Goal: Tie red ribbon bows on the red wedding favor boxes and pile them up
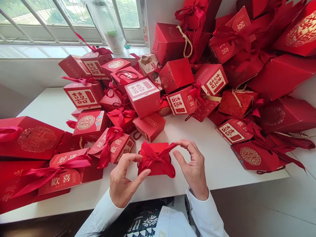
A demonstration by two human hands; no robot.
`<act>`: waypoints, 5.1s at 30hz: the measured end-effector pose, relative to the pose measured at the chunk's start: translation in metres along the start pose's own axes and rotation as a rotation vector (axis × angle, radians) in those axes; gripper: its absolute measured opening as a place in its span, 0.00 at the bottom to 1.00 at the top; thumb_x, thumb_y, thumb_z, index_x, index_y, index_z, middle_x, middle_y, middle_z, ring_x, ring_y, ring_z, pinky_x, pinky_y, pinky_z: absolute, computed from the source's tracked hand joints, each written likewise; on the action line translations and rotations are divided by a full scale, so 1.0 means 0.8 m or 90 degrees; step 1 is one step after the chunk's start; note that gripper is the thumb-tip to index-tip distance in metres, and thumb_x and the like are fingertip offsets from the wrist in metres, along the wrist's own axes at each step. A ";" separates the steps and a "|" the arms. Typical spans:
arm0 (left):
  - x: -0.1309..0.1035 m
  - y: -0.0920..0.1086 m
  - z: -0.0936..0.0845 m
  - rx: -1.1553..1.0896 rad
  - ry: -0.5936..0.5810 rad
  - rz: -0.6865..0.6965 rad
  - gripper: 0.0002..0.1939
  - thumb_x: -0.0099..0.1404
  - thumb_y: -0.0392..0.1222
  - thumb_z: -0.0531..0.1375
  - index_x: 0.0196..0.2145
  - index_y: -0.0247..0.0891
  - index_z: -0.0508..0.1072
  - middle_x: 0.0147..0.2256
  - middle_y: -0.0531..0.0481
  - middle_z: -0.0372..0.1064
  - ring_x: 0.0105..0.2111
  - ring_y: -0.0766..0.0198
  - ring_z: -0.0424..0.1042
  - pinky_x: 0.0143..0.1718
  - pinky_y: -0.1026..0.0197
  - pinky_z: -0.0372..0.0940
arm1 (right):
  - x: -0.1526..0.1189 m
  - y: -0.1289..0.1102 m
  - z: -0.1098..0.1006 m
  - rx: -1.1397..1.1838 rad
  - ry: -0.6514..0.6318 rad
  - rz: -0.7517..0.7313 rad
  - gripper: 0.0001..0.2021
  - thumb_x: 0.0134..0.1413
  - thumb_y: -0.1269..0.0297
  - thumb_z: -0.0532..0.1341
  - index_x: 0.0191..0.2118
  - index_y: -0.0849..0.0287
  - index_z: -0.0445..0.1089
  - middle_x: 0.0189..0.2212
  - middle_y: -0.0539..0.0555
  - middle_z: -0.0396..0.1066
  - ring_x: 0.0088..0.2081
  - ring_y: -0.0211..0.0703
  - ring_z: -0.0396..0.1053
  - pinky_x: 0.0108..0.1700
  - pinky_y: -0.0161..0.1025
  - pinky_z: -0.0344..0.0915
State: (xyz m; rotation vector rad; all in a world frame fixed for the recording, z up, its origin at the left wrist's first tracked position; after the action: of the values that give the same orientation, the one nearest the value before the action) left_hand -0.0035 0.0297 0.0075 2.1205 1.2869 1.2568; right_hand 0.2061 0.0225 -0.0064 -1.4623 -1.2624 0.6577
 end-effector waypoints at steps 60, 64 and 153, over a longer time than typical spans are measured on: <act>0.012 0.012 -0.014 0.048 -0.094 0.139 0.12 0.56 0.45 0.67 0.33 0.38 0.70 0.33 0.47 0.65 0.37 0.57 0.64 0.38 0.56 0.65 | -0.042 -0.035 -0.003 -0.275 -0.097 -0.280 0.11 0.53 0.66 0.65 0.42 0.55 0.66 0.41 0.56 0.67 0.48 0.50 0.62 0.48 0.50 0.64; 0.011 0.012 0.003 0.058 -0.072 0.091 0.10 0.57 0.44 0.67 0.32 0.38 0.70 0.34 0.47 0.65 0.36 0.59 0.63 0.37 0.58 0.65 | -0.040 -0.036 0.015 -0.282 -0.063 -0.252 0.05 0.55 0.63 0.63 0.37 0.55 0.67 0.40 0.55 0.68 0.47 0.50 0.63 0.48 0.49 0.64; -0.082 0.090 -0.159 0.364 -0.211 -0.214 0.40 0.54 0.51 0.65 0.61 0.52 0.52 0.57 0.49 0.59 0.51 0.59 0.68 0.47 0.63 0.70 | -0.005 0.104 0.023 -0.163 -0.248 0.114 0.23 0.51 0.41 0.57 0.43 0.53 0.72 0.38 0.52 0.76 0.38 0.46 0.75 0.40 0.36 0.70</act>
State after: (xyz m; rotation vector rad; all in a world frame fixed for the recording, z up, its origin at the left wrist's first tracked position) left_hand -0.0843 -0.0806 0.0916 2.2006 1.8960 0.4013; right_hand 0.2180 0.0338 -0.0902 -1.7266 -1.5696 0.9622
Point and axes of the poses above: each hand's wrist, its own x-axis towards the middle knuckle, its own z-axis out of the palm, y = z × x, the point moved 4 cm from there along x, towards the middle knuckle
